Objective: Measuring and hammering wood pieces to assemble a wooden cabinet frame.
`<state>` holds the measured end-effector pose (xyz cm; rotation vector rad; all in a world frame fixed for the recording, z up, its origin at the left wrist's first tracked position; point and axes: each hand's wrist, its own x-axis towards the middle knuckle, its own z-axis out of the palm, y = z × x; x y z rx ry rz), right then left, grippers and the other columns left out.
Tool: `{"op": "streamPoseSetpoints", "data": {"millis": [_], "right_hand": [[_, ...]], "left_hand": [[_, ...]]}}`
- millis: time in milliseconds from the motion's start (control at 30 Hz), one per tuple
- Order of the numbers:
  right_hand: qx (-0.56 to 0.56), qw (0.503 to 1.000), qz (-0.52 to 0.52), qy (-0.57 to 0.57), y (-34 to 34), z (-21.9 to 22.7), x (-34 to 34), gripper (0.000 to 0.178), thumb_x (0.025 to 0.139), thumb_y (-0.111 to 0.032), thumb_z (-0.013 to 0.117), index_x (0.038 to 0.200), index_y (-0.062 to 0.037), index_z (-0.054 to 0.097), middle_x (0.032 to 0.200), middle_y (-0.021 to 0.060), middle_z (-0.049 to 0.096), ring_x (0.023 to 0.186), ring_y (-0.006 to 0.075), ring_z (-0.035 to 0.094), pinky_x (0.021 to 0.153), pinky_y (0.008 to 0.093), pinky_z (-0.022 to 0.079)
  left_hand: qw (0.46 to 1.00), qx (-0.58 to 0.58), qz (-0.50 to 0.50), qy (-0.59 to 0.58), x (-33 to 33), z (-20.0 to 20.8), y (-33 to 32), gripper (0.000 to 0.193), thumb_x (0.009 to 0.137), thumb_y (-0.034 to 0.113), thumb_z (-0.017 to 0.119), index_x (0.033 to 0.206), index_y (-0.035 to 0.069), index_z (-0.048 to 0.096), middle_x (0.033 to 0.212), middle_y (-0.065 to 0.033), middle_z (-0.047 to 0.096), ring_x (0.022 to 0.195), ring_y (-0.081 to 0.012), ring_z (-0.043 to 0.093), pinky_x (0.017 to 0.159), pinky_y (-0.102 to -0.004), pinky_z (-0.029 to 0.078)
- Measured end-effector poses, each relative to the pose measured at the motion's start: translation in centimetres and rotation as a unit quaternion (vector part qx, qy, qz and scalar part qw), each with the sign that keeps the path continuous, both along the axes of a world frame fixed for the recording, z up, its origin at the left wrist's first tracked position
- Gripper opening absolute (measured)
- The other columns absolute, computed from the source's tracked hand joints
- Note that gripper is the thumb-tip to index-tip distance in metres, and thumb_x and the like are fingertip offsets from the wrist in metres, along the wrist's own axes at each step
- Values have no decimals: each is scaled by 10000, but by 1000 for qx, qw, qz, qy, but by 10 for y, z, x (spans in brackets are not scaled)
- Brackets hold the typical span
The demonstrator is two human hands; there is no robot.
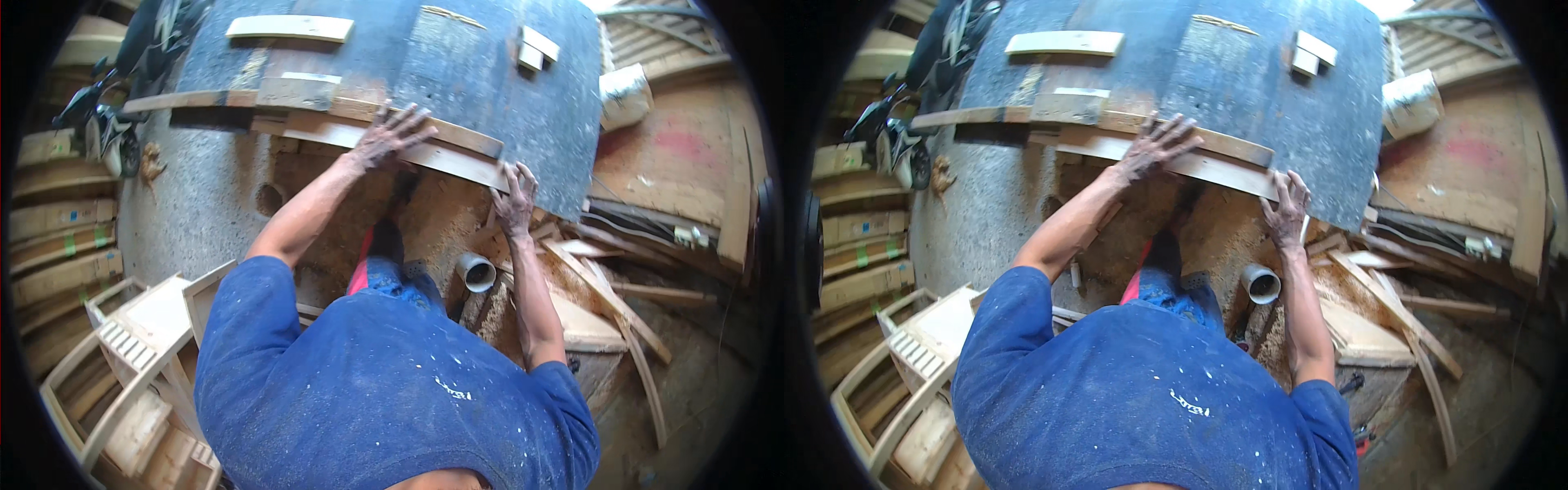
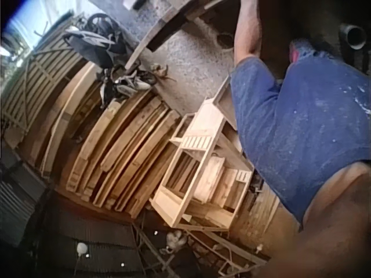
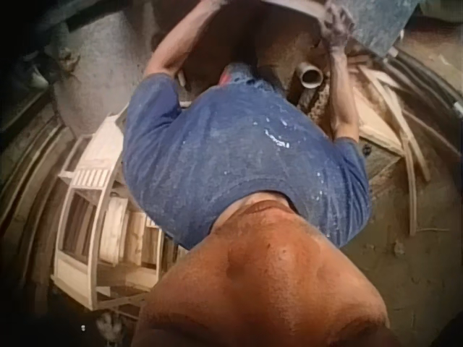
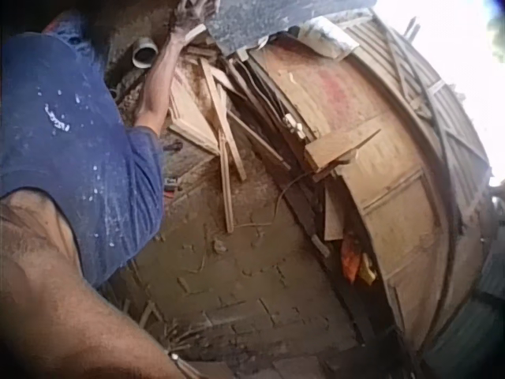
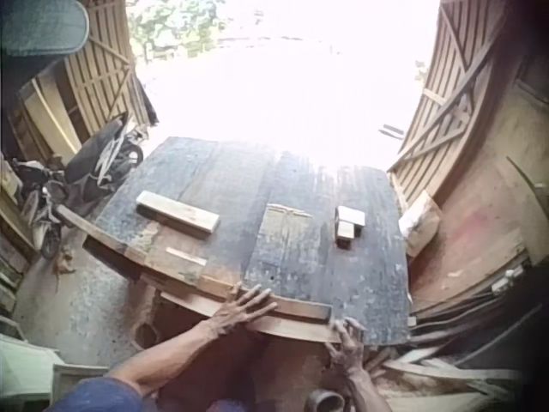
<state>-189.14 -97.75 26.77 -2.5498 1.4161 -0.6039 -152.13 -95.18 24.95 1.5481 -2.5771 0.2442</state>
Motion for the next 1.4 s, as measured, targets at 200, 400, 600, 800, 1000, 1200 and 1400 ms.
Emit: {"op": "streamPoseSetpoints", "data": {"millis": [200, 400, 600, 800, 1000, 1200, 1400], "right_hand": [[96, 988, -88, -85, -2, -2, -26, 843, 772, -170, 825, 1503, -51, 422, 1469, 179, 473, 1368, 359, 435, 1174, 439, 360], [83, 993, -48, -64, -5, 5, -26, 841, 772, -141, 817, 1519, -116, 432, 1492, 122, 491, 1370, 315, 456, 1174, 440, 362], [119, 993, -17, -21, -17, 12, -33, 782, 771, -108, 801, 1482, -147, 478, 1452, 109, 525, 1348, 321, 479, 1142, 465, 368], [130, 989, -16, -65, -17, 12, -37, 757, 774, -45, 785, 1464, -128, 487, 1442, 116, 522, 1348, 338, 476, 1157, 450, 382], [130, 989, -7, -64, -16, 10, -38, 756, 771, -49, 780, 1466, -114, 486, 1444, 118, 522, 1344, 340, 479, 1154, 439, 391], [117, 991, -10, -58, -16, 10, -33, 765, 768, -60, 781, 1471, -112, 485, 1445, 137, 519, 1341, 348, 478, 1161, 441, 380], [116, 988, -47, -87, -10, 12, -41, 884, 777, -126, 821, 1545, -91, 384, 1432, 187, 496, 1327, 365, 479, 1150, 446, 397]], "left_hand": [[996, 25, 52, 68, -7, 10, -3, 1209, 693, 864, 612, 1579, 91, 329, 1498, -228, 412, 1435, -385, 351, 1220, -614, 132], [998, 8, 45, 51, -9, 14, -5, 1206, 683, 836, 645, 1577, 91, 328, 1415, -197, 441, 1365, -370, 384, 1196, -596, 184], [995, 28, 55, 74, -15, 12, -5, 1230, 651, 830, 680, 1591, 127, 309, 1467, -184, 389, 1415, -368, 330, 1196, -609, 165], [994, 11, 85, 70, -23, 11, -5, 1283, 609, 861, 679, 1598, 140, 294, 1474, -181, 377, 1423, -363, 317, 1183, -635, 147], [994, 22, 84, 64, -21, 13, -5, 1290, 610, 903, 640, 1576, 102, 338, 1419, -229, 441, 1350, -391, 396, 1184, -635, 181], [996, -20, 56, 66, -15, 17, -6, 1247, 634, 882, 642, 1544, 65, 396, 1329, -224, 479, 1288, -383, 434, 1159, -556, 262], [994, 0, 53, 95, -17, 18, -8, 1260, 607, 874, 671, 1542, 75, 398, 1326, -224, 470, 1289, -389, 424, 1147, -556, 260]]}}
